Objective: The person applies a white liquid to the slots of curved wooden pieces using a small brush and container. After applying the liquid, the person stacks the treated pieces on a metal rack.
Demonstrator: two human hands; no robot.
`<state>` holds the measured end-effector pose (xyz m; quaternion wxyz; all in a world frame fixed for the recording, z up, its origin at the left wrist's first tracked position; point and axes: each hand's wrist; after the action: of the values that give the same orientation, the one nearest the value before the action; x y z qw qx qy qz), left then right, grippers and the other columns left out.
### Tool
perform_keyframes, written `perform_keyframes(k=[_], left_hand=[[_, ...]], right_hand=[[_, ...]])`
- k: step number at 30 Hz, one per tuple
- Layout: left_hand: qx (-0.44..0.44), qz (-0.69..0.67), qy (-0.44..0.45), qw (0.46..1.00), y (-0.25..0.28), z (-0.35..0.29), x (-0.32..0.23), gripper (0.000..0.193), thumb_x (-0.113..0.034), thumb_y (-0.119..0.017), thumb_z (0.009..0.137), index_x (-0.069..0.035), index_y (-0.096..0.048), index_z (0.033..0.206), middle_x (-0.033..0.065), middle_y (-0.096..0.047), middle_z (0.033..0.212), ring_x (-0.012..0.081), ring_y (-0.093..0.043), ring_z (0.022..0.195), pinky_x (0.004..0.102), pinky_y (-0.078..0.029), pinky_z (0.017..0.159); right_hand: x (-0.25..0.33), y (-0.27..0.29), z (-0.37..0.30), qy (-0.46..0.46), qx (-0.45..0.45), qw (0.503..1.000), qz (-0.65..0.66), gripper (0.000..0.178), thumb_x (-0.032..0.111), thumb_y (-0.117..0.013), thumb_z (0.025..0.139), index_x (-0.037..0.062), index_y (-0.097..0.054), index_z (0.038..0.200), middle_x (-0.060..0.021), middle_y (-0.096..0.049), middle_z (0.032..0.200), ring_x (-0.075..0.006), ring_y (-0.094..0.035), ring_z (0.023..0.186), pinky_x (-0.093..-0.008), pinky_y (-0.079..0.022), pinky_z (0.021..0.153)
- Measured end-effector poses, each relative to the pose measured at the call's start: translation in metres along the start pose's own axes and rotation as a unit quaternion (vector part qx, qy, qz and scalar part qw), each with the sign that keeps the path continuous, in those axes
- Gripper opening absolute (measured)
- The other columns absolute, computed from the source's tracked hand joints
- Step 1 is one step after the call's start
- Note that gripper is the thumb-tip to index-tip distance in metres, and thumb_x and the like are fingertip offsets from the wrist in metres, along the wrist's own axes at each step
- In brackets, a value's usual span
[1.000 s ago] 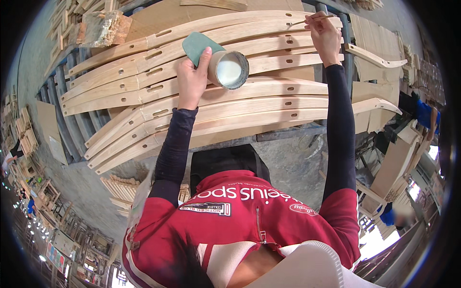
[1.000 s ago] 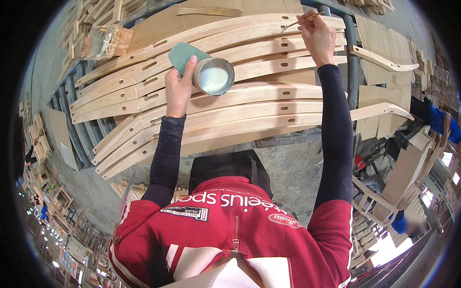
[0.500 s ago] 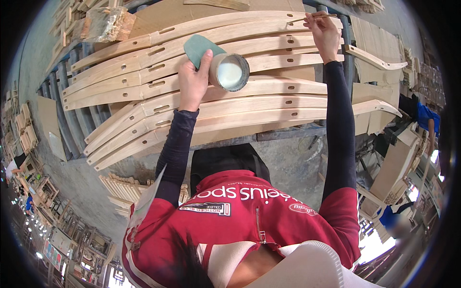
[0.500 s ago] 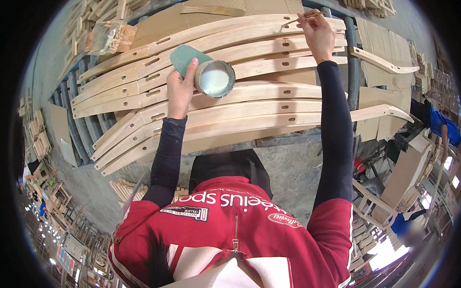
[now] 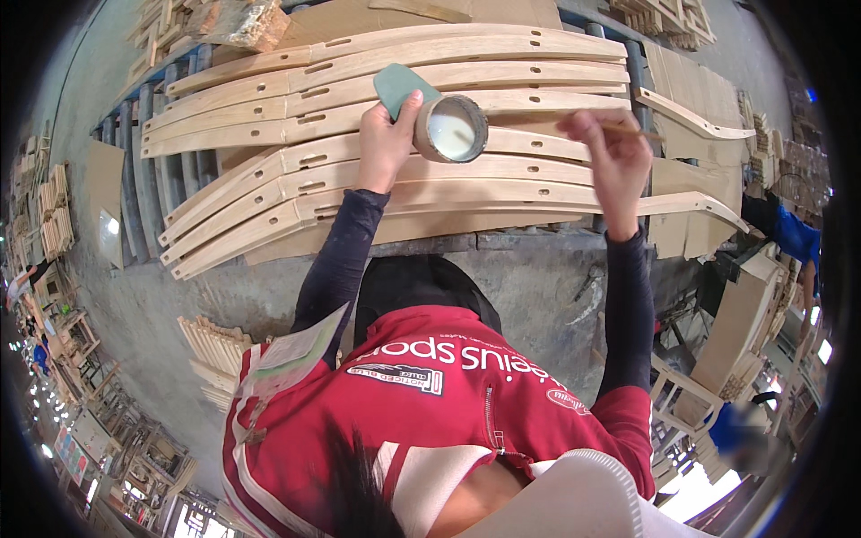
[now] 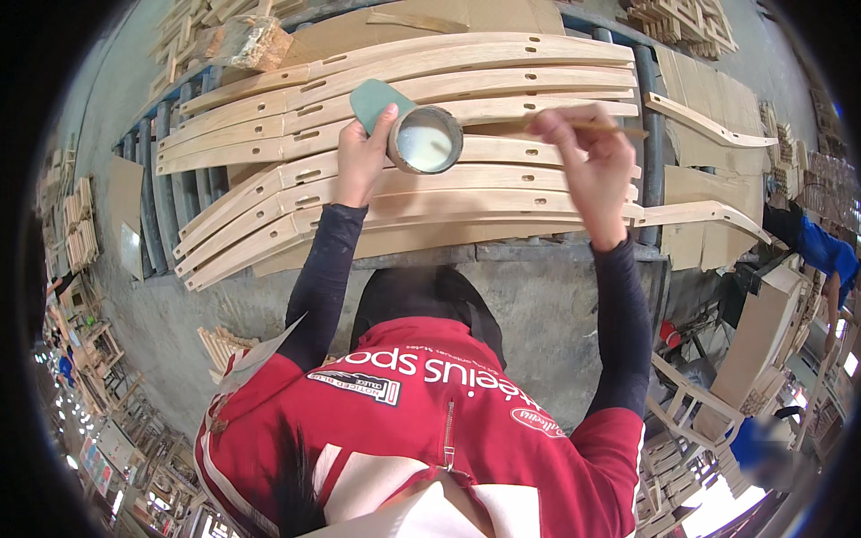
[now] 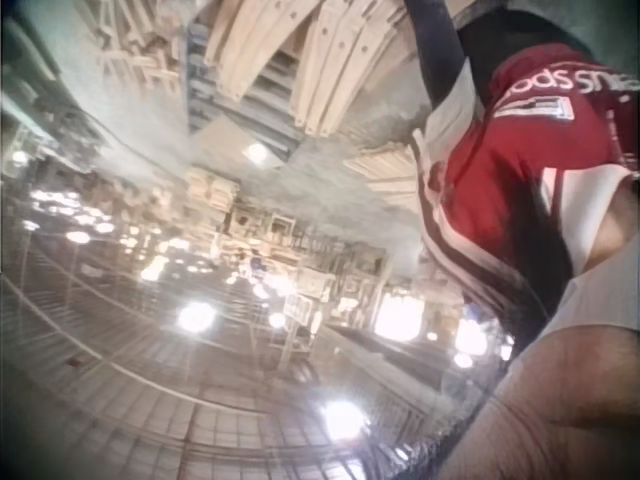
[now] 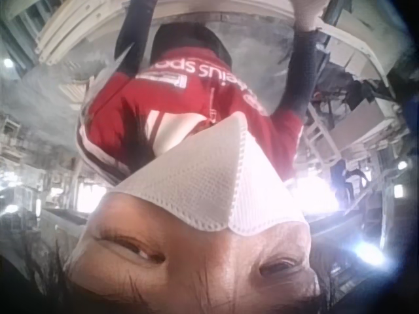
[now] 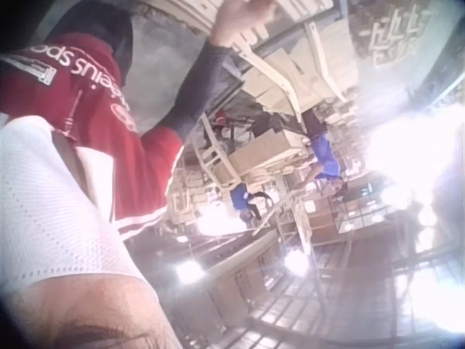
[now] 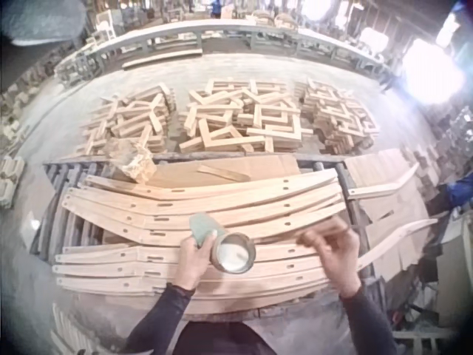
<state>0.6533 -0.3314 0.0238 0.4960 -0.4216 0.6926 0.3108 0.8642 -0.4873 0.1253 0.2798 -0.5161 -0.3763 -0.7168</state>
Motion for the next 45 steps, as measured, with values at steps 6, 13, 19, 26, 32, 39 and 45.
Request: perform_keyframes(k=[6, 13, 19, 26, 32, 39, 45], left_hand=[[0.048, -0.006, -0.057, 0.997, -0.010, -0.053, -0.016, 0.030, -0.029, -0.063, 0.095, 0.000, -0.071, 0.096, -0.0002, -0.068, 0.084, 0.0036, -0.057, 0.074, 0.0213, -0.046, 0.066], [0.069, 0.011, -0.080, 0.994, 0.010, -0.130, -0.024, 0.029, -0.028, -0.063, 0.095, 0.000, -0.071, 0.091, -0.0025, -0.066, 0.077, 0.0024, -0.053, 0.067, 0.0216, -0.043, 0.059], [0.036, 0.005, -0.109, 0.993, 0.031, -0.192, -0.004, 0.033, -0.029, -0.062, 0.095, 0.001, -0.067, 0.083, -0.0022, -0.061, 0.067, 0.0036, -0.050, 0.059, 0.0233, -0.041, 0.053], [0.004, 0.066, -0.122, 0.990, 0.067, -0.231, 0.025, 0.033, -0.032, -0.064, 0.093, 0.000, -0.069, 0.093, -0.0031, -0.064, 0.076, 0.0055, -0.054, 0.069, 0.0271, -0.047, 0.062], [-0.006, 0.077, -0.153, 0.985, 0.073, -0.231, 0.028, 0.031, -0.029, -0.062, 0.093, 0.001, -0.067, 0.095, 0.0030, -0.064, 0.076, 0.0084, -0.056, 0.071, 0.0291, -0.049, 0.066], [-0.059, -0.008, -0.107, 0.993, 0.112, -0.218, 0.024, 0.030, -0.027, -0.062, 0.094, 0.002, -0.067, 0.088, 0.0007, -0.060, 0.067, 0.0073, -0.055, 0.057, 0.0277, -0.046, 0.052], [-0.104, -0.014, -0.096, 0.990, 0.173, -0.179, 0.006, 0.033, -0.029, -0.063, 0.093, 0.003, -0.067, 0.086, 0.0008, -0.060, 0.066, 0.0083, -0.057, 0.055, 0.0266, -0.046, 0.050]], right_hand=[[0.054, 0.000, -0.059, 0.201, 0.004, 0.947, -0.252, 0.011, 0.002, -0.074, 0.082, 0.0044, -0.071, 0.092, -0.0070, -0.072, 0.087, -0.0161, -0.070, 0.074, -0.0264, -0.055, 0.064], [0.094, 0.023, -0.139, 0.236, 0.057, 0.928, -0.283, 0.018, 0.003, -0.074, 0.079, 0.0073, -0.073, 0.097, -0.0057, -0.072, 0.087, -0.0179, -0.070, 0.075, -0.0279, -0.055, 0.064], [0.111, 0.020, -0.193, 0.264, 0.106, 0.922, -0.262, 0.019, -0.003, -0.074, 0.077, 0.0052, -0.073, 0.095, -0.0077, -0.072, 0.085, -0.0203, -0.069, 0.075, -0.0290, -0.054, 0.065], [0.111, -0.001, -0.228, 0.282, 0.143, 0.918, -0.241, 0.023, -0.004, -0.074, 0.072, 0.0068, -0.073, 0.093, -0.0086, -0.070, 0.085, -0.0242, -0.068, 0.074, -0.0311, -0.053, 0.067], [0.109, -0.011, -0.245, 0.271, 0.153, 0.923, -0.225, 0.026, -0.013, -0.067, 0.073, 0.0033, -0.070, 0.092, -0.0113, -0.071, 0.088, -0.0229, -0.070, 0.080, -0.0297, -0.053, 0.073], [0.104, -0.048, -0.227, 0.267, 0.178, 0.926, -0.201, 0.021, -0.012, -0.063, 0.077, 0.0038, -0.069, 0.090, -0.0123, -0.071, 0.092, -0.0247, -0.071, 0.086, -0.0313, -0.054, 0.076], [0.101, -0.095, -0.199, 0.257, 0.133, 0.939, -0.187, 0.019, -0.010, -0.062, 0.081, 0.0032, -0.068, 0.093, -0.0131, -0.071, 0.096, -0.0251, -0.070, 0.090, -0.0329, -0.054, 0.079]])
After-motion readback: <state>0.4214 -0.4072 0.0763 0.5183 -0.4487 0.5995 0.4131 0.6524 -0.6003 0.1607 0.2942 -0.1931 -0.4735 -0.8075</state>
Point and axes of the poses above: each hand's wrist, its own z-axis towards the middle knuckle, its own y-axis out of the back of the hand, x = y × z
